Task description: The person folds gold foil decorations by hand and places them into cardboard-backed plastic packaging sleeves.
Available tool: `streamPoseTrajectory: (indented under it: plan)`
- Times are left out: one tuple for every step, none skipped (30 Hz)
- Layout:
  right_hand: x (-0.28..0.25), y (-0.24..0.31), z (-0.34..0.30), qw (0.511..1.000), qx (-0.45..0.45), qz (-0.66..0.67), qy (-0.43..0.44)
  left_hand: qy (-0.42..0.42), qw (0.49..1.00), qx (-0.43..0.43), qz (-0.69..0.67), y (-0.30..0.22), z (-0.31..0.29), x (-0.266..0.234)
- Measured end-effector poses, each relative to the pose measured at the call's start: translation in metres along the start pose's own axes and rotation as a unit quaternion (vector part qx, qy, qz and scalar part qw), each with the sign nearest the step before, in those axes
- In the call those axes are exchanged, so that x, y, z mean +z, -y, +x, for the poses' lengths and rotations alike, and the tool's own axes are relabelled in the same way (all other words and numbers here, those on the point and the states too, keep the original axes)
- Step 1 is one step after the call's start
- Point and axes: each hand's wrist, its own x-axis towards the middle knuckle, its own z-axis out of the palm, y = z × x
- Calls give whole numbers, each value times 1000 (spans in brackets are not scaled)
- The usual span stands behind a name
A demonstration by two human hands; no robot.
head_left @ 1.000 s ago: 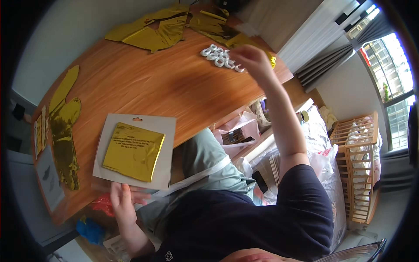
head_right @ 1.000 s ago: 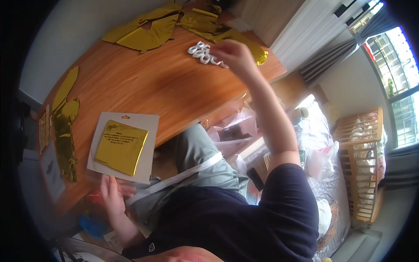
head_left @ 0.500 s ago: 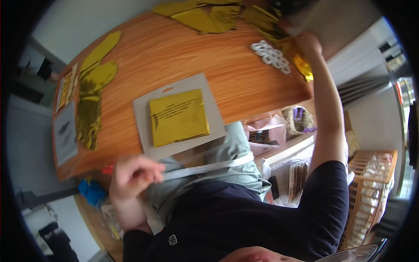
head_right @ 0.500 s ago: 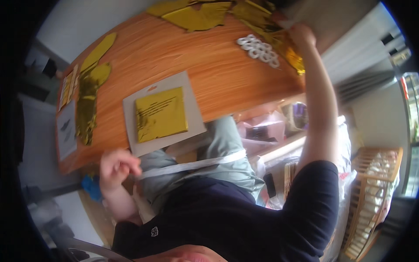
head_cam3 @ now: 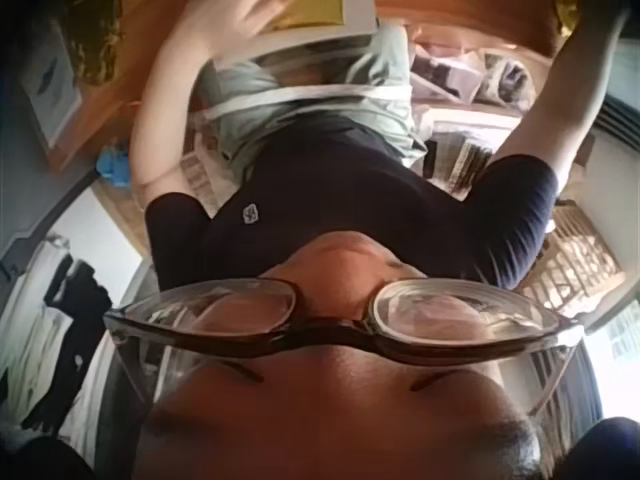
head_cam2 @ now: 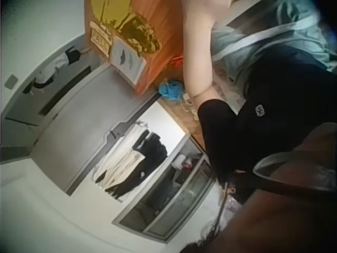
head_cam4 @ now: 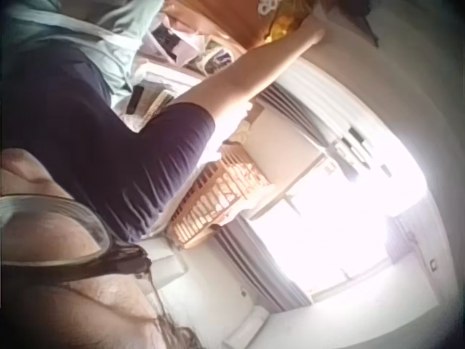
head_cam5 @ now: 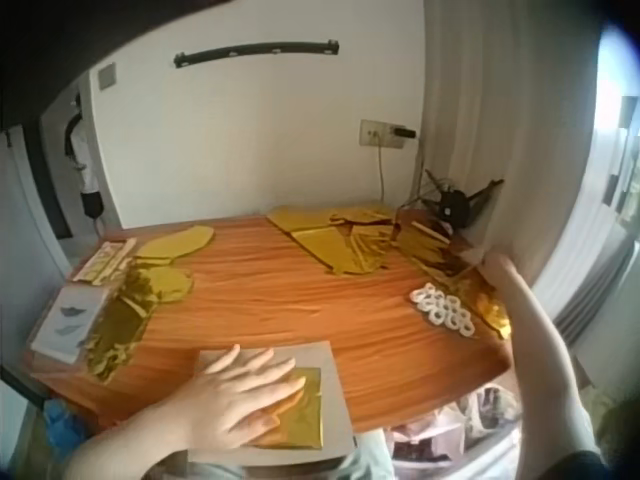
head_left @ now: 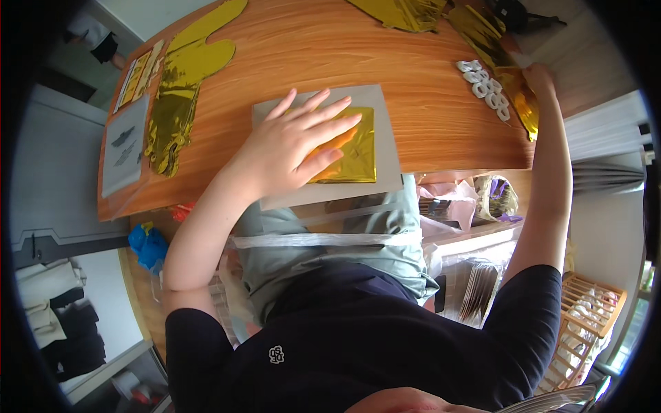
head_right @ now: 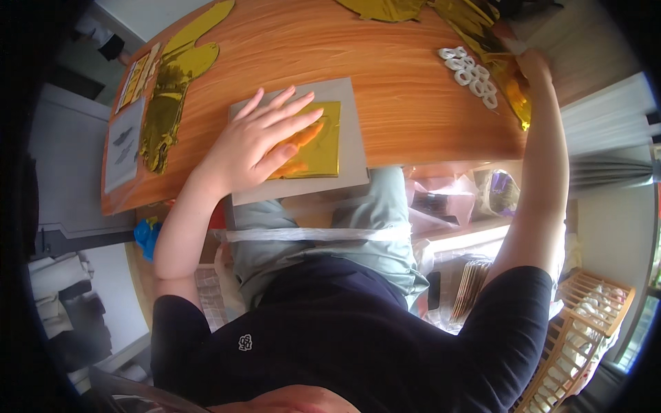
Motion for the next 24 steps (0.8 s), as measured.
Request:
streamPoseTrajectory:
  plan:
    - [4, 8, 3, 999, -28, -27, -29, 5, 1000, -10, 2, 4, 1, 2]
    - [8, 12, 3, 997, 15, 63, 30, 14, 999, 4, 35, 7, 1, 4]
    - [15, 21, 5, 997, 7, 67, 37, 23, 997, 19, 68, 9, 0, 7]
    - [11, -8, 11, 1000, -11, 1, -5, 12, 995, 49, 82, 10, 7, 12]
    - [12, -14, 14, 997, -39, -59, -41, 12, 996, 48, 80, 13, 7, 16]
    - [11, -23, 14, 987, -82, -113, -74, 26, 996, 58, 56, 16, 8, 20]
    - [7, -28, 14, 987, -80, -115, -72, 40, 996, 69, 32, 16, 9, 22]
    - [-2, -36, 13, 986, -68, -128, -85, 40, 996, 73, 28, 17, 10, 24]
    - [-13, -46, 11, 983, -53, -143, -99, 34, 996, 75, 32, 17, 11, 26]
    - [-16, -36, 4, 984, -57, -141, -94, 36, 996, 66, 41, 18, 8, 25]
    - [-12, -10, -12, 985, -70, -87, -128, 45, 997, 52, 45, 19, 1, 22]
    - [-14, 12, -33, 983, -77, -37, -163, 45, 997, 40, 54, 20, -4, 20]
    - [-22, 22, -55, 983, -75, -38, -161, 41, 997, 38, 60, 19, -4, 19]
    - [-32, 31, -79, 974, -118, 40, -188, 41, 997, 41, 57, 18, -4, 19]
    - [-44, 42, -106, 957, -159, 116, -215, 37, 997, 39, 59, 16, -3, 19]
    - [-55, 63, -139, 961, -151, 159, -171, 34, 997, 34, 62, 15, -3, 18]
    - [-66, 82, -174, 961, -140, 200, -128, 32, 997, 38, 57, 14, -2, 19]
    - [-70, 95, -207, 953, -147, 244, -104, 30, 997, 35, 61, 13, -1, 19]
    - [-71, 107, -239, 942, -153, 287, -80, 29, 997, 33, 64, 12, 2, 20]
    - [-72, 127, -272, 937, -146, 313, -47, 28, 997, 35, 62, 12, 2, 21]
    - [-75, 144, -303, 933, -134, 335, -17, 27, 997, 24, 64, 10, 5, 23]
    - [-67, 165, -327, 914, -161, 372, 0, 34, 997, -5, 76, 10, -2, 22]
    - [-64, 182, -349, 898, -182, 400, 13, 33, 997, -7, 76, 11, -6, 22]
    - [-61, 190, -366, 894, -218, 391, -1, 12, 996, -10, 86, 12, -7, 24]
